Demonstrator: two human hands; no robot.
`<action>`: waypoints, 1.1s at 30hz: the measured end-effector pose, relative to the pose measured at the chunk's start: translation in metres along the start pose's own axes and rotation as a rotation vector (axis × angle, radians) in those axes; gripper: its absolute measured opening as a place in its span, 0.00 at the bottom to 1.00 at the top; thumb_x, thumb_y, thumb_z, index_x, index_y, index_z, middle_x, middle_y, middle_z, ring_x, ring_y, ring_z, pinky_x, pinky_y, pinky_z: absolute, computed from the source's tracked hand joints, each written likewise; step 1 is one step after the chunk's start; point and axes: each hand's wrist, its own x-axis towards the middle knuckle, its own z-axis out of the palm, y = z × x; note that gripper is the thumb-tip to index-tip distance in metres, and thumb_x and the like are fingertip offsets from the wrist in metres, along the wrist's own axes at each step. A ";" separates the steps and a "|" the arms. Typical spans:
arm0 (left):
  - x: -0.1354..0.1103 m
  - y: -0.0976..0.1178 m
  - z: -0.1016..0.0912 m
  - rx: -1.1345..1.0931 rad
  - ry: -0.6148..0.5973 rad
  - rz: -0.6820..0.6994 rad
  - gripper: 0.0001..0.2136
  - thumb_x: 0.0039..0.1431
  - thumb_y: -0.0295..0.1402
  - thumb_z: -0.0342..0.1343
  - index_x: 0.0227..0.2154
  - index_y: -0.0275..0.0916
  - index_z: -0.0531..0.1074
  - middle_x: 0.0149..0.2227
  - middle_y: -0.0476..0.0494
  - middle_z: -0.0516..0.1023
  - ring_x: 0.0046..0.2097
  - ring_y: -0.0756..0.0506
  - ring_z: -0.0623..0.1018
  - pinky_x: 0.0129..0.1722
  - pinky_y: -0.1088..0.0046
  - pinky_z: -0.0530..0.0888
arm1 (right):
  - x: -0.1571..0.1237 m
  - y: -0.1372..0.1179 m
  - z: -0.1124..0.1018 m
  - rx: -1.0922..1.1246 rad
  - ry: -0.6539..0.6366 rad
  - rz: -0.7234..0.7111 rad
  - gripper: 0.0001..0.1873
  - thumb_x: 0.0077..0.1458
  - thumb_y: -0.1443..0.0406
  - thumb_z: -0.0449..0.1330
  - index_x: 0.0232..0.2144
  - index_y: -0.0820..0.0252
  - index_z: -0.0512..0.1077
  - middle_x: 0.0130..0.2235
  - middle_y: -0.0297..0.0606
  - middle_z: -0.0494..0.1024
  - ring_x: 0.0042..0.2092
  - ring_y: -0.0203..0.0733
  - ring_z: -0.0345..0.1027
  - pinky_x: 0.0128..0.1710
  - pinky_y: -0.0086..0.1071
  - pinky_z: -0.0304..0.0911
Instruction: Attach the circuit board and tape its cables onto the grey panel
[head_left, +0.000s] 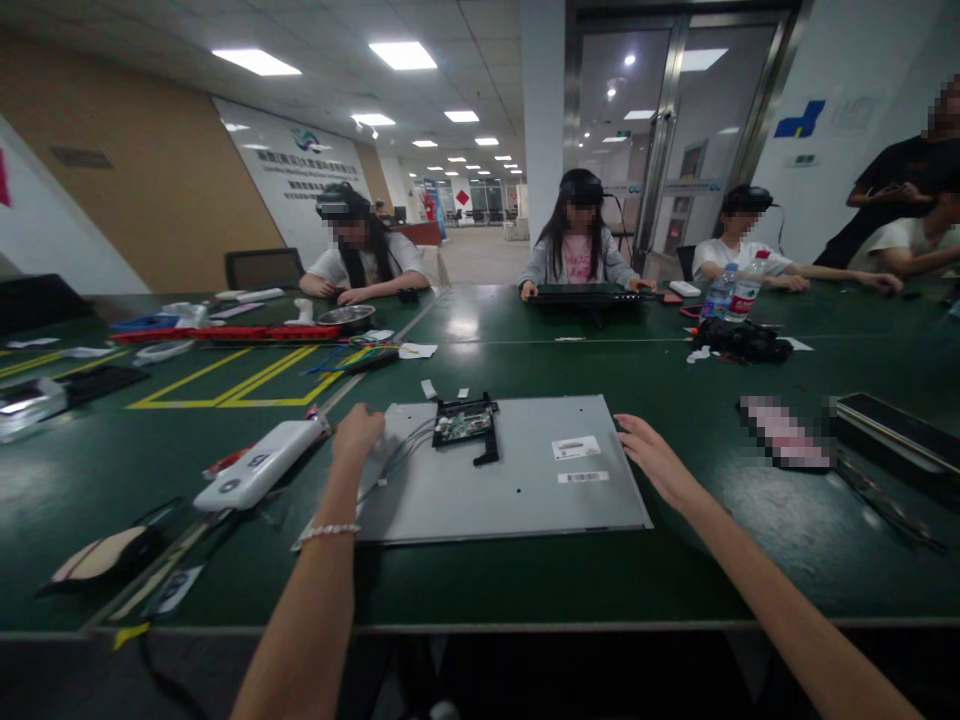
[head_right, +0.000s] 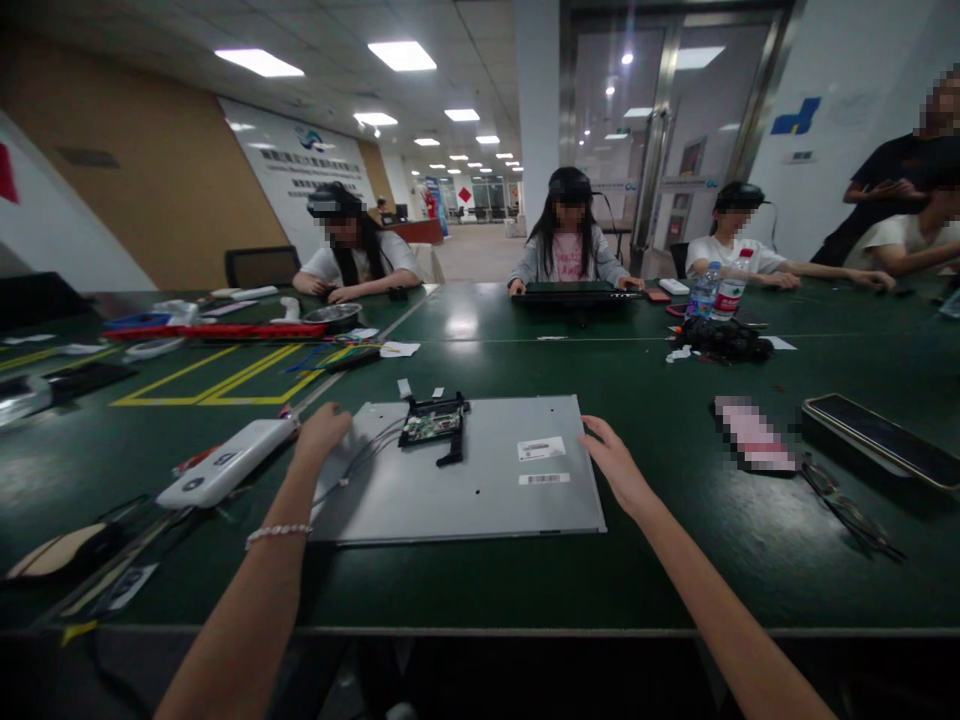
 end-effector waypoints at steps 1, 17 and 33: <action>-0.002 0.002 0.000 0.002 -0.005 0.005 0.25 0.56 0.35 0.47 0.56 0.31 0.64 0.53 0.26 0.71 0.53 0.34 0.73 0.47 0.61 0.71 | 0.000 0.000 -0.001 0.026 -0.007 0.007 0.27 0.56 0.55 0.52 0.58 0.52 0.61 0.62 0.41 0.61 0.63 0.49 0.55 0.58 0.45 0.57; -0.031 0.031 -0.002 0.169 -0.067 0.104 0.19 0.58 0.36 0.42 0.41 0.34 0.75 0.46 0.29 0.76 0.48 0.33 0.75 0.42 0.62 0.72 | -0.001 -0.008 -0.034 -0.023 0.089 0.061 0.30 0.58 0.50 0.48 0.61 0.47 0.56 0.58 0.42 0.68 0.56 0.50 0.65 0.54 0.47 0.63; -0.053 0.056 0.005 0.286 -0.112 0.290 0.22 0.60 0.40 0.41 0.34 0.32 0.78 0.41 0.26 0.78 0.44 0.34 0.77 0.41 0.65 0.72 | 0.000 -0.009 -0.052 -0.127 0.236 0.173 0.36 0.55 0.46 0.48 0.62 0.51 0.54 0.60 0.42 0.65 0.59 0.48 0.61 0.57 0.42 0.58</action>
